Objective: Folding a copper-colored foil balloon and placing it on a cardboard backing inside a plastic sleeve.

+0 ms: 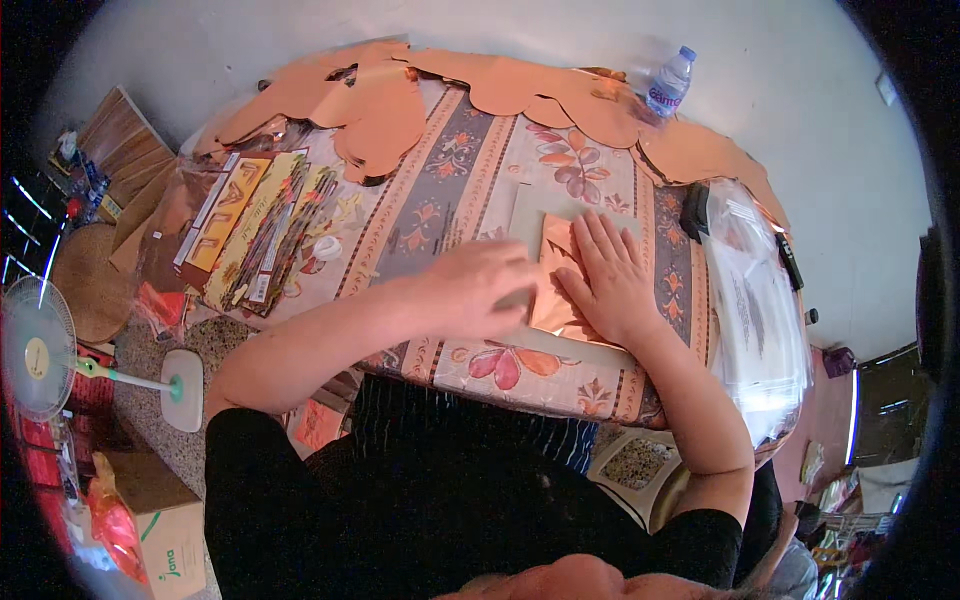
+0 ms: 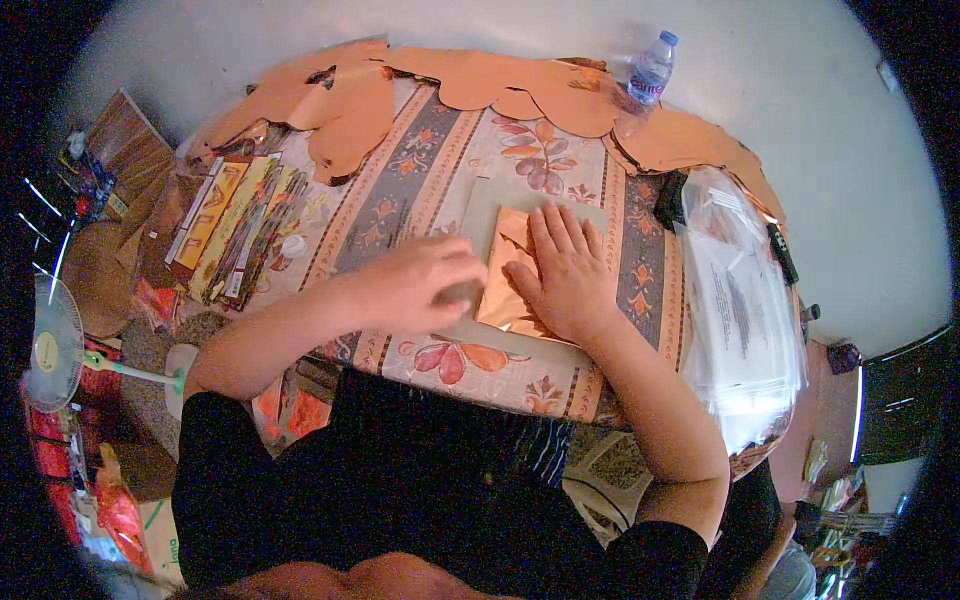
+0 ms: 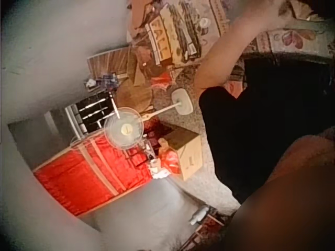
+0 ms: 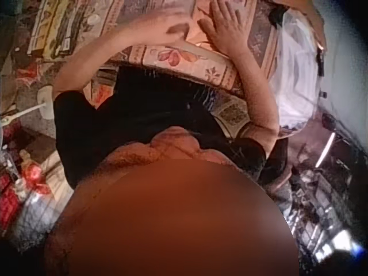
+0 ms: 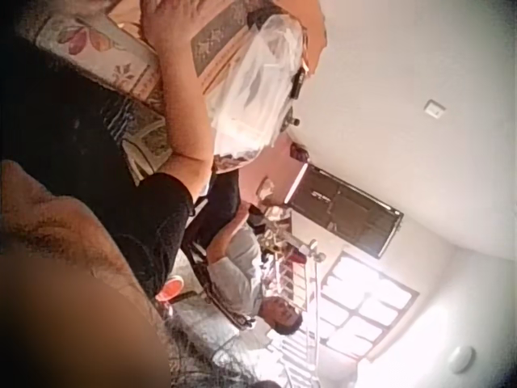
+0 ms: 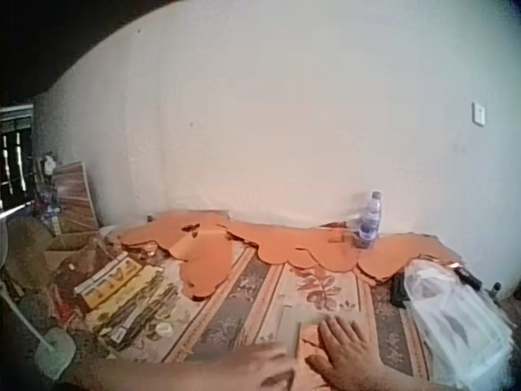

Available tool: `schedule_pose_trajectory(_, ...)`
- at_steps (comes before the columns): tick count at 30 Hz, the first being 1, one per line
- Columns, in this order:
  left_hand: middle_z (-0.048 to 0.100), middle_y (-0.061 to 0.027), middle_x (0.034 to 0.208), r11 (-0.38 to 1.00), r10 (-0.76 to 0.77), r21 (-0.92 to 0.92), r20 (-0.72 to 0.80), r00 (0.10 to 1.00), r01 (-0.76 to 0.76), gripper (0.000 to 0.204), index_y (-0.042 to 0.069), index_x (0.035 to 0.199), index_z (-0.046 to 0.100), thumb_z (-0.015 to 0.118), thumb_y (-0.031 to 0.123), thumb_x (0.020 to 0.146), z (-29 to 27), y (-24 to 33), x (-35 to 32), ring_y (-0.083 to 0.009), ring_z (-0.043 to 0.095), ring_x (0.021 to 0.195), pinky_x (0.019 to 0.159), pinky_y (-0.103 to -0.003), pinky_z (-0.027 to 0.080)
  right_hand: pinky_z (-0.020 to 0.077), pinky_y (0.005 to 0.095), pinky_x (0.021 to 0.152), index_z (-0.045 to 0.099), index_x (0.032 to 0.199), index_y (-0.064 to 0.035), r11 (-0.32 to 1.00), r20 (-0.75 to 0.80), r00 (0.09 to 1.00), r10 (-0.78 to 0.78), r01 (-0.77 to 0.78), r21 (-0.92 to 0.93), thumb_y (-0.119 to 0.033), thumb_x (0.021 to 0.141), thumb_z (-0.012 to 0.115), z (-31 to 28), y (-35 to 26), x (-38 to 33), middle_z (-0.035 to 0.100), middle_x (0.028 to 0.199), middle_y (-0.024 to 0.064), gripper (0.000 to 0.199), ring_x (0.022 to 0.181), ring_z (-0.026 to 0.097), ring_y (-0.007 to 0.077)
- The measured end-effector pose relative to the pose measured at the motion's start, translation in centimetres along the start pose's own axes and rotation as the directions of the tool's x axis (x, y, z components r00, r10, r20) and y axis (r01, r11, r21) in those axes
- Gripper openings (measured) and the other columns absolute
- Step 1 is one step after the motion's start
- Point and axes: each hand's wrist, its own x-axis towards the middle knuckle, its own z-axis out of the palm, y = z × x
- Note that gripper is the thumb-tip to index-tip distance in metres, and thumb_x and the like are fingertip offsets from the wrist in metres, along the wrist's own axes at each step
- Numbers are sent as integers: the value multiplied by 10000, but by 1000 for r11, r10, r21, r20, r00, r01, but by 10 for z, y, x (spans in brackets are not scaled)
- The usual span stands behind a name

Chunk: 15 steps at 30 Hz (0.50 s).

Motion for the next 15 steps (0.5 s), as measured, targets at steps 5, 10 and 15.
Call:
schedule_pose_trajectory(5, 376, -223, 1410, 968, -189, 132, -165, 968, 212, 588, 3, 1359, 417, 508, 390, 925, 16, -30, -4, -336, 308, 1359, 1112, -453, 261, 151, 442, 1153, 296, 1451, -32, 1000, 15, 1000, 6, -6, -11, -456, 939, 433, -4, -3, 0, 289, 1506, 170, 679, 1410, 241, 302)
schedule_pose_trajectory(10, 227, -220, 1513, 963, -89, 250, -46, 995, 98, 720, 13, 1445, 284, 412, 517, 949, 24, -45, 4, -340, 161, 1428, 1156, -482, 114, 150, 440, 1154, 297, 1449, -30, 1000, 11, 1000, 1, 0, -11, -459, 943, 426, -3, -2, 0, 288, 1506, 175, 676, 1409, 241, 305)
schedule_pose_trajectory(15, 285, -192, 1498, 969, -61, 240, -25, 998, 66, 662, 38, 1417, 361, 475, 476, 934, 17, -43, 7, -323, 197, 1420, 1148, -483, 149, 145, 439, 1155, 295, 1451, -31, 1000, 14, 1000, 8, -7, -9, -457, 944, 427, -3, -2, 0, 287, 1505, 179, 675, 1409, 238, 314)
